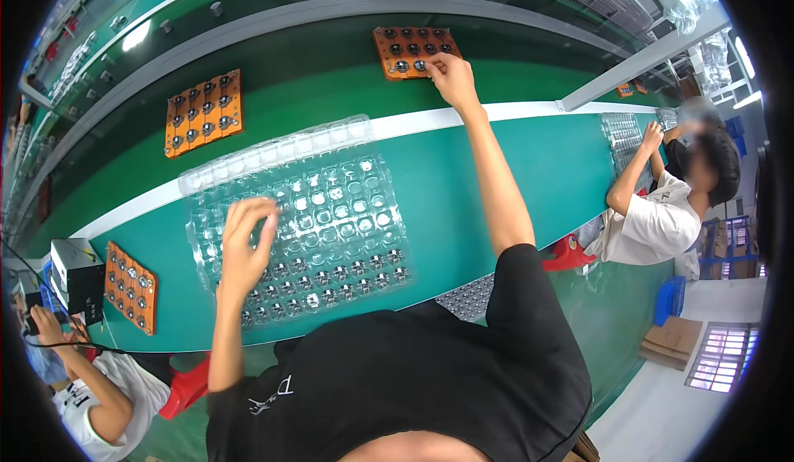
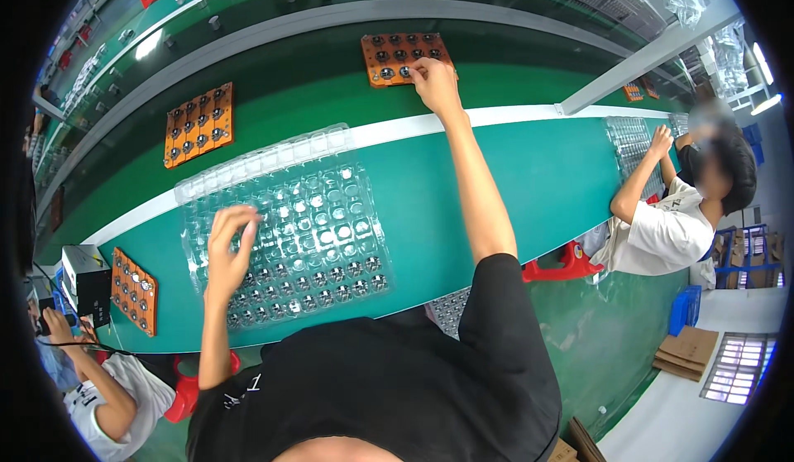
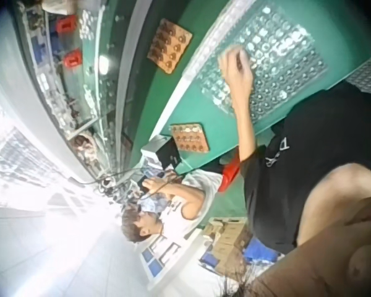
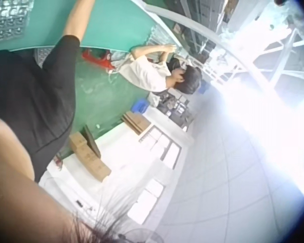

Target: Picking up small electronic components from a clear plastic tray and placing them into a designated block holder on an assembly line.

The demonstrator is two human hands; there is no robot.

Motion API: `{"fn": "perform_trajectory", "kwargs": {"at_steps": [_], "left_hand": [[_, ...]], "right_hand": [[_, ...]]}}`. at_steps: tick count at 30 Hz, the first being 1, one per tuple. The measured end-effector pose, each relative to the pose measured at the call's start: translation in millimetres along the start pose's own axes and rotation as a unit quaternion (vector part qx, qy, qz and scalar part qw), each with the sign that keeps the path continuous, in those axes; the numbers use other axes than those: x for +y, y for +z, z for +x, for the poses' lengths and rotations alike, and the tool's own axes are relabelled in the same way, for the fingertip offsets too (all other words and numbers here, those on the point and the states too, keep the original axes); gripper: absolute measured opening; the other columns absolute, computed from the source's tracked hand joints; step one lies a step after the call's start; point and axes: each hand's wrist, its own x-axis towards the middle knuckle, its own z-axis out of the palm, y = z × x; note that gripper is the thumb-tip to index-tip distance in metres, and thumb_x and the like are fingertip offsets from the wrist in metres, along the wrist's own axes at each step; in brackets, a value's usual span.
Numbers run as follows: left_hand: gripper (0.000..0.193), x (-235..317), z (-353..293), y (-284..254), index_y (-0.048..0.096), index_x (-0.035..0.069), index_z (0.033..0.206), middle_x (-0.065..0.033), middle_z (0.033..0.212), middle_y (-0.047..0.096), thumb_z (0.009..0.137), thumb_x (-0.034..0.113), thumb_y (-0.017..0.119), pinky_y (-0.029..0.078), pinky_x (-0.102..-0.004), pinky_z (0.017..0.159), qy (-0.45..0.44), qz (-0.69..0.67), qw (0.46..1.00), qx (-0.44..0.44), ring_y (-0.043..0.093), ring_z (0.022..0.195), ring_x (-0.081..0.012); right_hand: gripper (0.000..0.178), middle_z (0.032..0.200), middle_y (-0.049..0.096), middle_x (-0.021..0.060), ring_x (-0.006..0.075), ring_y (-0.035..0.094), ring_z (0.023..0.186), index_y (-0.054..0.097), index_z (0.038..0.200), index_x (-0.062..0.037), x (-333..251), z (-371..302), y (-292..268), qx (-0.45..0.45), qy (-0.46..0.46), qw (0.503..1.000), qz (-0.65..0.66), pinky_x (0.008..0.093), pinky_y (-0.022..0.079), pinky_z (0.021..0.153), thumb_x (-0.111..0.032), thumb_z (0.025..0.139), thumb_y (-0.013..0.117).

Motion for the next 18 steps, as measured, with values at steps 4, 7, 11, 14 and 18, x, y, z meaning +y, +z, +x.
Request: {"fn": "perform_trajectory", "kwargs": {"at_steps": [4, 7, 11, 14, 18], "left_hand": [[0.011, -2.4, -51.4, -16.9, 0.069, 0.0, 0.09, -0.0105, 0.11, 0.068, 0.095, 0.006, 0.061, 0.047, -0.0364, 0.092, -0.055, 0.053, 0.994, 0.081, 0.061, 0.105, -0.0269], [0.013, -1.3, -60.3, -17.6, 0.069, 0.0, 0.088, -0.0105, 0.108, 0.067, 0.096, 0.006, 0.061, 0.047, -0.0362, 0.09, -0.078, 0.042, 0.988, 0.126, 0.061, 0.104, -0.026], [0.014, -3.2, -61.5, -14.9, 0.067, -0.002, 0.085, -0.0102, 0.104, 0.066, 0.096, 0.006, 0.061, 0.046, -0.0352, 0.09, -0.107, 0.022, 0.986, 0.129, 0.061, 0.101, -0.0244], [0.016, -14.9, -65.3, -11.5, 0.065, -0.002, 0.082, -0.0098, 0.101, 0.065, 0.096, 0.006, 0.062, 0.046, -0.035, 0.089, -0.086, 0.035, 0.989, 0.118, 0.061, 0.098, -0.0244], [0.018, -9.1, -65.7, -8.7, 0.063, -0.002, 0.081, -0.01, 0.099, 0.065, 0.096, 0.007, 0.062, 0.043, -0.0354, 0.091, -0.083, 0.032, 0.99, 0.112, 0.059, 0.095, -0.0251]], "right_hand": [[0.015, 0.082, 0.073, 0.0174, 0.0281, 0.072, 0.074, 0.073, 0.095, 0.0023, -9.4, 11.0, 13.4, -0.027, -0.079, 0.994, -0.064, 0.0357, 0.055, 0.069, -0.011, 0.089, 0.071], [0.014, 0.083, 0.073, 0.0189, 0.0305, 0.073, 0.076, 0.074, 0.094, 0.0021, -13.2, 15.3, 16.1, -0.045, -0.09, 0.992, -0.082, 0.0365, 0.056, 0.071, -0.01, 0.087, 0.072], [0.014, 0.084, 0.073, 0.0199, 0.0319, 0.073, 0.078, 0.074, 0.094, 0.0026, -17.9, 19.6, 14.7, -0.067, -0.074, 0.993, -0.07, 0.038, 0.056, 0.073, -0.009, 0.086, 0.072], [0.015, 0.084, 0.073, 0.0204, 0.0329, 0.073, 0.079, 0.074, 0.094, 0.0025, -23.9, 20.2, 17.3, -0.083, -0.068, 0.988, -0.111, 0.039, 0.057, 0.074, -0.01, 0.086, 0.072], [0.013, 0.084, 0.073, 0.0202, 0.0366, 0.072, 0.082, 0.076, 0.093, -0.0024, -28.3, 16.8, 25.9, -0.097, -0.07, 0.98, -0.158, 0.0427, 0.056, 0.078, -0.011, 0.085, 0.07]]}}
